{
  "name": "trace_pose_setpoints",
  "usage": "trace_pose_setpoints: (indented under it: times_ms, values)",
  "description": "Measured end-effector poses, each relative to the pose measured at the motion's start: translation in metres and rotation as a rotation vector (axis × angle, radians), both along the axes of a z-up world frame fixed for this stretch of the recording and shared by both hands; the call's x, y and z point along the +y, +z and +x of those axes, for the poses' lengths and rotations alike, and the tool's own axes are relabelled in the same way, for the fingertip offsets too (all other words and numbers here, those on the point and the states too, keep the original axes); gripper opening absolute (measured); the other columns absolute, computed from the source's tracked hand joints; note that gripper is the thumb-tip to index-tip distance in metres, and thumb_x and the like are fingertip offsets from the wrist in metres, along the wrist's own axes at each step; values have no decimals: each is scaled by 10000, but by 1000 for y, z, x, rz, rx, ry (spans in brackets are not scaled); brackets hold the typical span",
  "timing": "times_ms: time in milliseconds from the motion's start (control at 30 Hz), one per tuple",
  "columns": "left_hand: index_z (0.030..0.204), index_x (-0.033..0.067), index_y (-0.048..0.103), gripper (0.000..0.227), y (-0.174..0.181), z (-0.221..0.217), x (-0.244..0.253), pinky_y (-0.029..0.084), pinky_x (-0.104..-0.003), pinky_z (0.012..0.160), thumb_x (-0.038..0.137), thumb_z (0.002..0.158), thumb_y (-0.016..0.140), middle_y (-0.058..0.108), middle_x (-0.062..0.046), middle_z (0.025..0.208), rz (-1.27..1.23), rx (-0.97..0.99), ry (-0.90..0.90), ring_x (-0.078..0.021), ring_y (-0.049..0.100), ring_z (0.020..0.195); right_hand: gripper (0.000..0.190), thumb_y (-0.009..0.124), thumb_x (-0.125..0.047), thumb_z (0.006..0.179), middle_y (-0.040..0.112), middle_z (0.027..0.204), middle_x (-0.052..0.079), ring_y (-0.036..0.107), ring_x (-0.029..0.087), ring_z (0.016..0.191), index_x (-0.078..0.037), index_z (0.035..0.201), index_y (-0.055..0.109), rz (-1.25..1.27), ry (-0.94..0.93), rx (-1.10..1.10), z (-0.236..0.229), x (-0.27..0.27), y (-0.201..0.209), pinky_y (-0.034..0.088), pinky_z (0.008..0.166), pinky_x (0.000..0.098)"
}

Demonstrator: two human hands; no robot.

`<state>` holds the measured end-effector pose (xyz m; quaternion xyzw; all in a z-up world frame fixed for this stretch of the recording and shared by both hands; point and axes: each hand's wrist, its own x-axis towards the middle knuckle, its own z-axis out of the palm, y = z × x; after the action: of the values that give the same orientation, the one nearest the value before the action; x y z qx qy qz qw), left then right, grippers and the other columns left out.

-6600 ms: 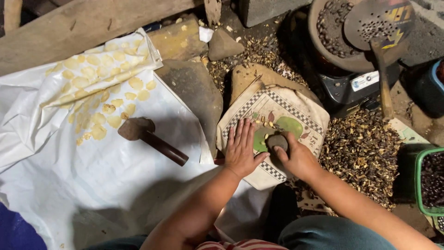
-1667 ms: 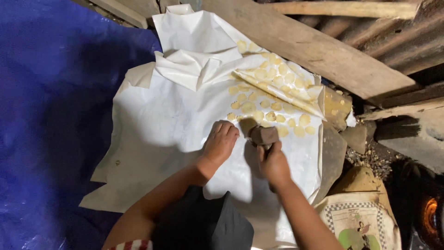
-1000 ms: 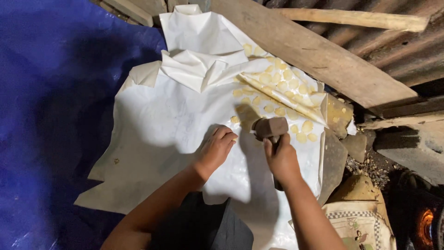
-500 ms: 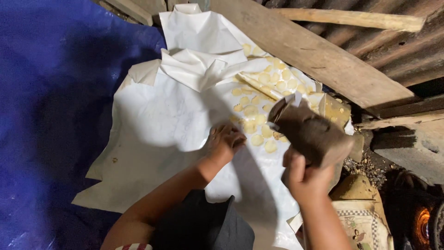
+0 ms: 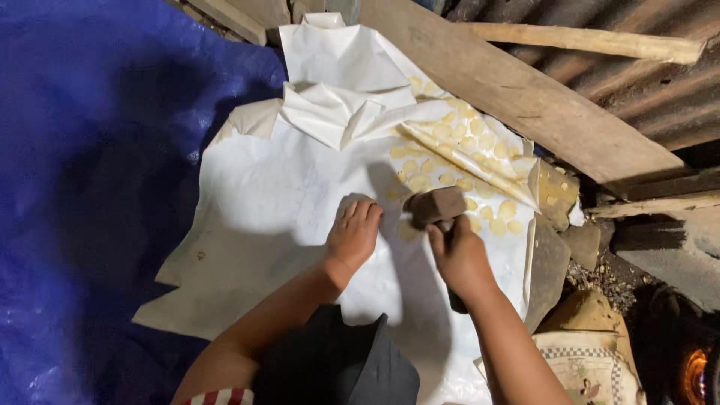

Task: Cracking nuts with a stone, extracting kernels, and flattening them with a wooden mallet.

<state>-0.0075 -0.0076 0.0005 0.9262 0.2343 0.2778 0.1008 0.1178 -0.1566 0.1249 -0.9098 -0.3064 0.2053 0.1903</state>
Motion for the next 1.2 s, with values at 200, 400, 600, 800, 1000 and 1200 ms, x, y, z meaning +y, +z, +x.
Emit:
trace_pose_setpoints:
  times_ms: [200,400,600,800,1000,1200]
  values:
    - [1042,120,589,102,12,-3,-2,526,-369,777,179,960,595,590,-62,1030,-25,-27,26,-262,623,912,455,536,-399,1018,713,917,364,698,554,968,41,1135,532,-43,3,-46,-25,-8,-75,573,846,640]
    - [1070,129,651,102,22,1,13,541,-360,776,124,969,632,602,-64,1017,-37,-113,18,-275,638,905,511,616,-441,956,702,913,370,685,569,968,20,1151,512,-14,71,44,8,19,-56,562,788,645]
    - [1170,61,677,203,-9,-1,7,570,-388,797,19,995,583,614,-121,1098,-253,-165,-37,-327,667,949,431,578,-388,1000,697,880,376,701,552,928,18,1121,499,-47,-35,-101,-16,17,-28,577,800,622]
    - [1422,109,519,550,-9,8,11,503,-437,920,40,902,681,683,-60,956,-326,-222,-40,-316,680,880,412,608,-435,967,681,595,189,721,374,527,-38,1031,520,7,7,128,12,16,-49,582,540,492]
    - [1458,131,475,758,-36,23,9,513,-400,818,177,777,803,746,43,908,-302,-198,10,-213,700,849,247,630,-302,1023,640,496,85,669,285,460,-92,991,502,407,-43,-30,-19,16,64,523,495,382]
    - [1549,88,369,920,-49,18,10,488,-459,935,-20,732,777,759,-86,1091,-301,-69,81,-311,700,1007,426,593,-310,1000,654,689,366,685,565,810,93,883,667,235,8,-102,-27,30,-33,538,660,636]
